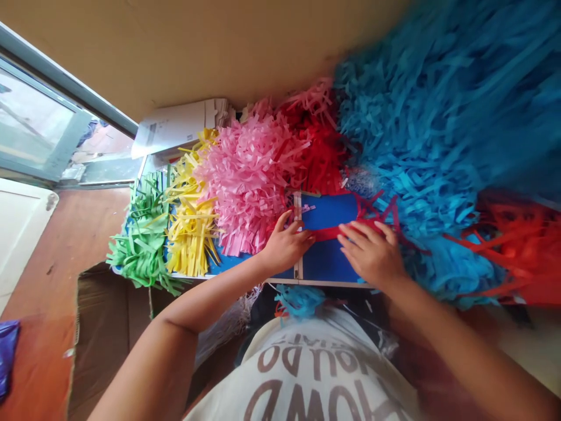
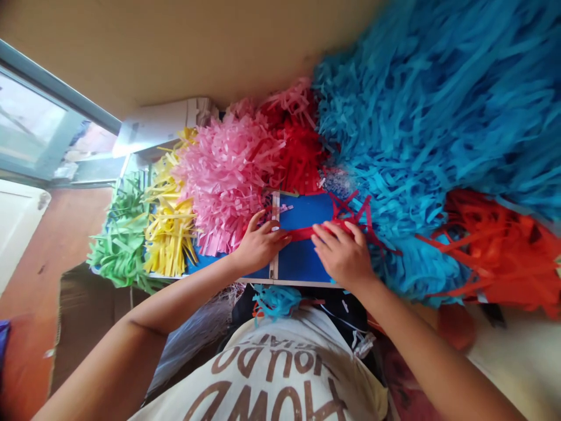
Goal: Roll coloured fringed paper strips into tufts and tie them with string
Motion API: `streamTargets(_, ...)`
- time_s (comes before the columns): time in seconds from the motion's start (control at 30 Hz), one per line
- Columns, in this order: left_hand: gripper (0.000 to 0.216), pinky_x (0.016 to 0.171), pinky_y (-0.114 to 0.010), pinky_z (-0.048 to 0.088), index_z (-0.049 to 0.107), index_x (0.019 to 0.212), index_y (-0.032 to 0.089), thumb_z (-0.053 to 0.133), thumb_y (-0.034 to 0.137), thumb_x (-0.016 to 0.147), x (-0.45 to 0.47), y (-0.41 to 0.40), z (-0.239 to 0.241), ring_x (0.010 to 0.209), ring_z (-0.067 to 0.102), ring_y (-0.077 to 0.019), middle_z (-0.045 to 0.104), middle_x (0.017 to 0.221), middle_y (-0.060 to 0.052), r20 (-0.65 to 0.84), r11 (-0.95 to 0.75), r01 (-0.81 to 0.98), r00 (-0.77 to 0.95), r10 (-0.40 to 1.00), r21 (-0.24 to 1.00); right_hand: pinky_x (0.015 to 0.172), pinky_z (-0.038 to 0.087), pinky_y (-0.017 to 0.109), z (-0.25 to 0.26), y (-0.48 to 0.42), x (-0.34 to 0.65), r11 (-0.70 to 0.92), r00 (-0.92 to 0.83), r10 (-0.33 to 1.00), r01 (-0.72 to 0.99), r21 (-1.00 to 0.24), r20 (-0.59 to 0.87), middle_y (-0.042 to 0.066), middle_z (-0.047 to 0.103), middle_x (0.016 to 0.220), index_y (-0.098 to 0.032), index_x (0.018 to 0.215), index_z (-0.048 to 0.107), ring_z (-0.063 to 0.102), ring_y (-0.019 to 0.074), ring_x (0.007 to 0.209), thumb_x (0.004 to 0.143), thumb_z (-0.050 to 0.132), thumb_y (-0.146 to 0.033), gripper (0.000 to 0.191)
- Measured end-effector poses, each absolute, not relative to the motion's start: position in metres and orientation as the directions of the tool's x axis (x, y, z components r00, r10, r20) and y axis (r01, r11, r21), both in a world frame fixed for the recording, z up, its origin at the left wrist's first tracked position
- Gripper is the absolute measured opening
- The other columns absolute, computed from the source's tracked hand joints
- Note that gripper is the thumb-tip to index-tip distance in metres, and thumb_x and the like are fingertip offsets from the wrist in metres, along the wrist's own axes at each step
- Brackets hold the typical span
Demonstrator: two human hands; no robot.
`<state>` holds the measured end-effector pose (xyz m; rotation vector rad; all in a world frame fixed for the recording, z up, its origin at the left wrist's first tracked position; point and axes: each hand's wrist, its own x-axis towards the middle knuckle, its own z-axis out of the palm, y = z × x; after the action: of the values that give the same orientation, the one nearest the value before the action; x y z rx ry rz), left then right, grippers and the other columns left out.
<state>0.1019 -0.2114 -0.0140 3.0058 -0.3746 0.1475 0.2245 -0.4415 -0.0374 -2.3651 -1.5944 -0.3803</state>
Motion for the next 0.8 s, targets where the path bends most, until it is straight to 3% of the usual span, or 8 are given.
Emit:
streamTargets(0.13, 0.024, 0.118, -0.058, 0.023, 0.073, 0.097, 0.024, 0.05, 0.02, 0.096, 0.108, -0.218, -0.015, 0.114, 0.058, -0.026, 0.073, 0.095, -0.003, 0.138, -0.964, -0.255, 0.96, -0.244, 0.068, 0.111, 0.019, 0.048, -0.032, -0.418, 0.231, -0.291, 0.287, 0.911, 0.956, -0.03, 0.298, -0.002, 0.074, 0.087, -0.026, 0.092, 0.071, 0.058, 0.019, 0.103, 0.099, 0.048, -0.019, 0.024)
streamTargets(0.23, 0.02, 0.117, -0.058, 0.025, 0.073, 0.092, 0.021, 0.055, 0.03, 0.094, 0.112, -0.224, -0.016, 0.111, 0.058, -0.0273, 0.072, 0.092, -0.004, 0.162, -0.971, -0.23, 0.962, -0.217, 0.065, 0.108, 0.022, 0.044, -0.031, -0.406, 0.24, -0.22, 0.215, 0.947, 0.975, -0.004, 0.24, -0.002, 0.07, 0.077, -0.023, 0.079, 0.068, 0.057, 0.0167, 0.092, 0.097, 0.044, -0.013, 0.031)
streamTargets(0.3, 0.021, 0.116, -0.058, 0.027, 0.072, 0.091, 0.019, 0.058, 0.034, 0.093, 0.113, -0.226, -0.018, 0.11, 0.059, -0.0281, 0.071, 0.089, -0.005, 0.176, -0.976, -0.207, 0.965, -0.194, 0.062, 0.103, 0.025, 0.042, -0.031, -0.404, 0.246, -0.216, 0.214, 0.94, 0.976, -0.024, 0.266, -0.001, 0.068, 0.074, -0.022, 0.074, 0.066, 0.056, 0.0164, 0.086, 0.096, 0.045, -0.015, 0.031)
streamTargets(0.43, 0.02, 0.112, -0.058, 0.032, 0.071, 0.087, 0.018, 0.054, 0.028, 0.093, 0.116, -0.227, -0.02, 0.102, 0.06, -0.0254, 0.068, 0.083, -0.004, 0.191, -0.983, -0.182, 0.966, -0.174, 0.026, 0.098, 0.026, 0.042, -0.028, -0.403, 0.25, -0.137, 0.157, 0.931, 0.987, -0.086, 0.329, 0.001, 0.069, 0.079, -0.02, 0.079, 0.068, 0.055, 0.0169, 0.082, 0.095, 0.051, -0.019, 0.023)
streamTargets(0.63, 0.021, 0.116, -0.059, 0.029, 0.069, 0.087, 0.018, 0.049, 0.017, 0.094, 0.119, -0.227, -0.02, 0.097, 0.06, -0.0232, 0.064, 0.079, -0.004, 0.163, -0.975, -0.203, 0.963, -0.216, -0.091, 0.096, 0.024, 0.042, -0.021, -0.389, 0.251, -0.001, -0.018, 0.978, 0.996, 0.091, 0.207, 0.005, 0.064, 0.066, -0.017, 0.069, 0.068, 0.047, 0.0169, 0.066, 0.085, 0.053, -0.007, 0.024)
streamTargets(0.8, 0.019, 0.119, -0.059, 0.024, 0.069, 0.087, 0.02, 0.052, 0.018, 0.095, 0.116, -0.229, -0.03, 0.1, 0.061, -0.0223, 0.065, 0.078, -0.002, 0.298, -0.984, -0.146, 0.939, -0.169, -0.098, 0.086, 0.025, 0.041, -0.021, -0.383, 0.245, -0.129, 0.135, 0.96, 0.991, -0.04, 0.247, 0.006, 0.067, 0.077, -0.016, 0.079, 0.067, 0.051, 0.0199, 0.076, 0.088, 0.059, -0.028, 0.018)
